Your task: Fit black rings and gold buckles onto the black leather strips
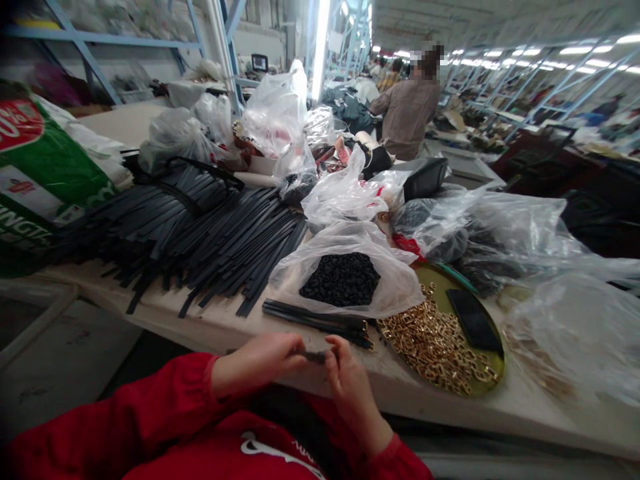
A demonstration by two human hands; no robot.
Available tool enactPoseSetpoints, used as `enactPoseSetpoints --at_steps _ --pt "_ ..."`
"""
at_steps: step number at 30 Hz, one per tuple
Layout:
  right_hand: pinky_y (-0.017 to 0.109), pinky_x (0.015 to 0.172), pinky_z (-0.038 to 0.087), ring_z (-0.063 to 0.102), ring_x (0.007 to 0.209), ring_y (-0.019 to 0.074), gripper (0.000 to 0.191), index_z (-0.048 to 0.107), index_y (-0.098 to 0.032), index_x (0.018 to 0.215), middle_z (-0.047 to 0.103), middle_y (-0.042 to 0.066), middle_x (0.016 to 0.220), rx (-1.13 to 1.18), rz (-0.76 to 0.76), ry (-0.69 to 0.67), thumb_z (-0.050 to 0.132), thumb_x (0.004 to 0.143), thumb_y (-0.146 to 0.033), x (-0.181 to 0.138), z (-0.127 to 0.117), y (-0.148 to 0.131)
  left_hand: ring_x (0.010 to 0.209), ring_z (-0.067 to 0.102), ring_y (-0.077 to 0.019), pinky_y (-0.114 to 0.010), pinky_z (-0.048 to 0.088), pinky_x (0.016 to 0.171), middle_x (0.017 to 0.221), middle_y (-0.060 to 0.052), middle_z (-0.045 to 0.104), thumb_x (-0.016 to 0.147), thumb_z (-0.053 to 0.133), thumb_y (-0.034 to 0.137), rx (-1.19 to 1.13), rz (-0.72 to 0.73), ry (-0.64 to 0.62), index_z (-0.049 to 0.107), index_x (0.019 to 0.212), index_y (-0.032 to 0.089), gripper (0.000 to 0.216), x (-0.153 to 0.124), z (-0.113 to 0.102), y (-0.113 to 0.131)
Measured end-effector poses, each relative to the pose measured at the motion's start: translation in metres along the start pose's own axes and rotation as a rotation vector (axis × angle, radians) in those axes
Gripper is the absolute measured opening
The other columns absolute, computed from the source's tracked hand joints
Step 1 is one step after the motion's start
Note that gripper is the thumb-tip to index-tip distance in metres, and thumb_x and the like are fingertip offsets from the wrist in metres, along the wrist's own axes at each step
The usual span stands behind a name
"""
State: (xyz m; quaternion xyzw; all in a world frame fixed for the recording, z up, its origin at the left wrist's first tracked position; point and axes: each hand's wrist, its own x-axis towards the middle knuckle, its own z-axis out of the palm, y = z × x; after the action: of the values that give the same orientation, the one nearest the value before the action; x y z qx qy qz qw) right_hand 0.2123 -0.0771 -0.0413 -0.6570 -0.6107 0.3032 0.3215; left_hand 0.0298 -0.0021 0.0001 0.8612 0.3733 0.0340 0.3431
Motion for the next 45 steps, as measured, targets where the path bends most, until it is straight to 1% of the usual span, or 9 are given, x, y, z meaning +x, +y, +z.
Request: enactPoseSetpoints --at_steps 3,6,12,19,26,31,36,40,45 --pt "0.035 0.067 0.044 0.060 0.076 0.0226 0.034 0.043 -0.016 0.110 0.061 0.009 0.085 -0.251 0.125 0.183 0.032 0.087 -0.039 0.026 -0.023 0.028 0.079 0.059 -0.0188 -0.025 0.042 0.067 0.087 -0.004 0.063 0.082 0.051 0.025 0.190 0.043 0.185 0.059 0.095 0.019 0.017 0.031 0.003 -0.012" --pt "0.039 0.071 0.043 0.059 0.084 0.0275 0.042 0.046 -0.014 0.109 0.061 0.012 0.093 -0.416 0.204 0.278 0.038 0.083 -0.046 0.042 -0.037 0.048 0.085 0.056 -0.0193 -0.028 0.042 0.075 0.088 -0.005 0.061 0.083 0.048 0.018 0.302 0.122 0.236 0.061 0.092 0.019 0.015 0.058 0.013 -0.021" --pt "0.037 0.072 0.044 0.056 0.081 0.0232 0.042 0.048 -0.014 0.105 0.059 0.012 0.093 -0.267 0.230 0.461 0.040 0.082 -0.049 0.023 -0.032 0.071 0.093 0.053 -0.0232 -0.036 0.042 0.079 0.103 -0.007 0.059 0.083 0.050 0.018 0.376 0.138 0.291 0.060 0.101 0.019 0.020 0.068 0.033 -0.033" --pt "0.033 0.069 0.044 0.055 0.072 0.0183 0.028 0.051 -0.017 0.097 0.059 0.009 0.090 -0.195 0.278 0.485 0.043 0.083 -0.040 0.005 -0.035 0.074 0.104 0.049 -0.0244 -0.038 0.039 0.086 0.117 -0.009 0.054 0.084 0.051 0.019 0.449 0.282 0.253 0.052 0.116 0.020 0.032 0.073 0.034 -0.029" --pt "0.031 0.064 0.044 0.055 0.067 0.0180 0.035 0.053 -0.017 0.095 0.060 0.007 0.085 -0.114 0.284 0.428 0.046 0.080 -0.048 0.020 -0.029 0.068 0.103 0.048 -0.0244 -0.038 0.040 0.084 0.116 -0.007 0.055 0.083 0.050 0.013 0.504 0.259 0.229 0.050 0.117 0.023 0.036 0.085 0.047 -0.033" --pt "0.032 0.067 0.043 0.058 0.072 0.0214 0.034 0.057 -0.018 0.080 0.063 0.007 0.076 -0.075 0.255 0.419 0.037 0.084 -0.045 0.032 -0.027 0.076 0.102 0.049 -0.0238 -0.038 0.040 0.083 0.113 -0.006 0.056 0.083 0.049 0.012 0.457 0.236 0.260 0.052 0.116 0.024 0.035 0.085 0.047 -0.030" --pt "0.035 0.068 0.046 0.060 0.076 0.0230 0.034 0.055 -0.013 0.095 0.065 0.012 0.084 -0.084 0.237 0.524 0.034 0.083 -0.038 0.029 -0.034 0.077 0.099 0.051 -0.0229 -0.037 0.040 0.082 0.109 -0.008 0.058 0.082 0.051 0.015 0.409 0.245 0.320 0.055 0.112 0.021 0.031 0.074 0.048 -0.022" --pt "0.041 0.076 0.046 0.060 0.088 0.0271 0.034 0.054 -0.015 0.099 0.064 0.015 0.096 -0.093 0.188 0.573 0.037 0.082 -0.039 0.008 -0.033 0.064 0.097 0.053 -0.0187 -0.032 0.040 0.084 0.103 -0.005 0.059 0.087 0.046 0.026 0.430 0.207 0.352 0.058 0.103 0.022 0.020 0.042 0.020 -0.033" --pt "0.036 0.070 0.052 0.065 0.082 0.0250 0.028 0.059 -0.022 0.093 0.068 0.008 0.090 -0.125 -0.028 0.440 0.043 0.081 -0.041 0.004 -0.006 0.042 0.088 0.055 -0.0190 -0.032 0.041 0.080 0.090 -0.008 0.059 0.090 0.035 0.022 0.536 -0.210 0.477 0.059 0.090 0.015 0.025 0.030 -0.062 -0.084"
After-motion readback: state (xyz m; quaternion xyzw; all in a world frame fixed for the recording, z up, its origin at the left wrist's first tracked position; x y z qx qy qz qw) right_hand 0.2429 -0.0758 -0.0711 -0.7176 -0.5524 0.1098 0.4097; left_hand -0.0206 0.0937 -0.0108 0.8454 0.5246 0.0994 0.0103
